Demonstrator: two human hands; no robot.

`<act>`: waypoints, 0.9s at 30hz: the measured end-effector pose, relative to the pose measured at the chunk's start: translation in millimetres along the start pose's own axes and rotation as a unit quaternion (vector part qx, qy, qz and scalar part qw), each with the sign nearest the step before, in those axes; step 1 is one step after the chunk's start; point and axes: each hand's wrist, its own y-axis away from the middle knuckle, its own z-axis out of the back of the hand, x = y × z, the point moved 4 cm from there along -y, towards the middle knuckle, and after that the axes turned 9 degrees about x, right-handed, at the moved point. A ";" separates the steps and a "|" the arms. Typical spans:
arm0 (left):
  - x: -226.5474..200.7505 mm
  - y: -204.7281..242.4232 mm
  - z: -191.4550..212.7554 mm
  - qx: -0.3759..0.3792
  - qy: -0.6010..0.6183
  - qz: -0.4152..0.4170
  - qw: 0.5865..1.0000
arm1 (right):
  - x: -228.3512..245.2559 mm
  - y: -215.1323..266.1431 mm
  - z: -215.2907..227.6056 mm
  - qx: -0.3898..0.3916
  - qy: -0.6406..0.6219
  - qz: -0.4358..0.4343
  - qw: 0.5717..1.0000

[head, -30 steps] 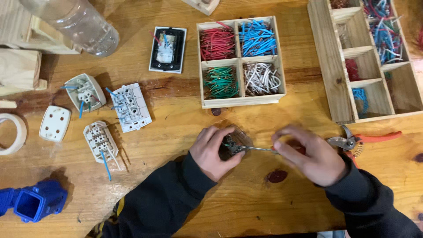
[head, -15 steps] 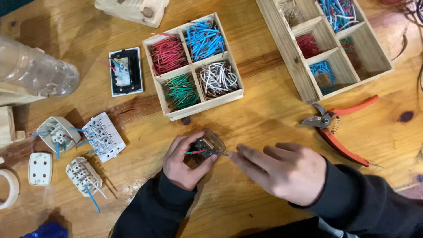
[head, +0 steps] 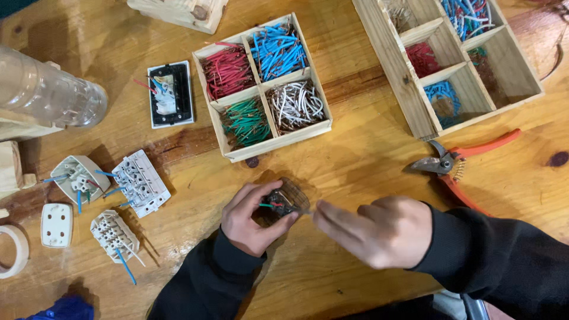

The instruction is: The person connects green, red, and blue wires to a small electrical component using a screwdriver. They strip the wire ends, insert them into terminals, and tighten the screws to secure the connections.

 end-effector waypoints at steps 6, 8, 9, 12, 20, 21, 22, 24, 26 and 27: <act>4.4 -0.2 -3.0 0.009 -0.007 -0.001 1.000 | -9.2 10.1 -41.0 0.007 -0.371 -0.279 0.886; 5.0 -0.5 -3.5 -0.038 0.022 -0.017 0.999 | -12.2 9.6 -50.5 0.039 -0.499 -0.410 0.762; 5.1 -0.6 -2.5 -0.075 0.055 -0.031 0.995 | -8.6 16.1 -60.7 0.070 -0.604 -0.529 0.593; 4.0 1.9 -5.0 -0.069 0.018 -0.038 0.997 | -15.3 5.6 -41.3 0.158 -0.648 -0.559 0.492; 2.4 3.6 -3.8 -0.048 0.000 -0.002 0.999 | -11.8 18.5 -31.9 0.104 -0.265 -0.216 0.934; 2.4 4.2 -5.0 -0.019 -0.018 0.022 0.999 | -2.7 24.5 -34.4 0.135 -0.102 -0.115 0.979; 6.1 5.7 -6.2 -0.020 -0.016 0.025 0.999 | -4.1 19.5 -30.2 0.138 -0.103 -0.112 0.979; 13.9 8.9 -11.1 0.014 0.011 0.029 0.999 | 3.4 7.7 -13.2 0.040 0.075 -0.001 0.996; 11.0 6.5 -9.1 -0.007 0.006 0.017 1.000 | 7.3 8.8 -24.4 0.054 0.061 -0.009 0.997; 8.5 5.3 -6.7 -0.031 -0.003 0.003 0.999 | 7.9 8.7 -30.0 0.065 0.052 -0.016 0.996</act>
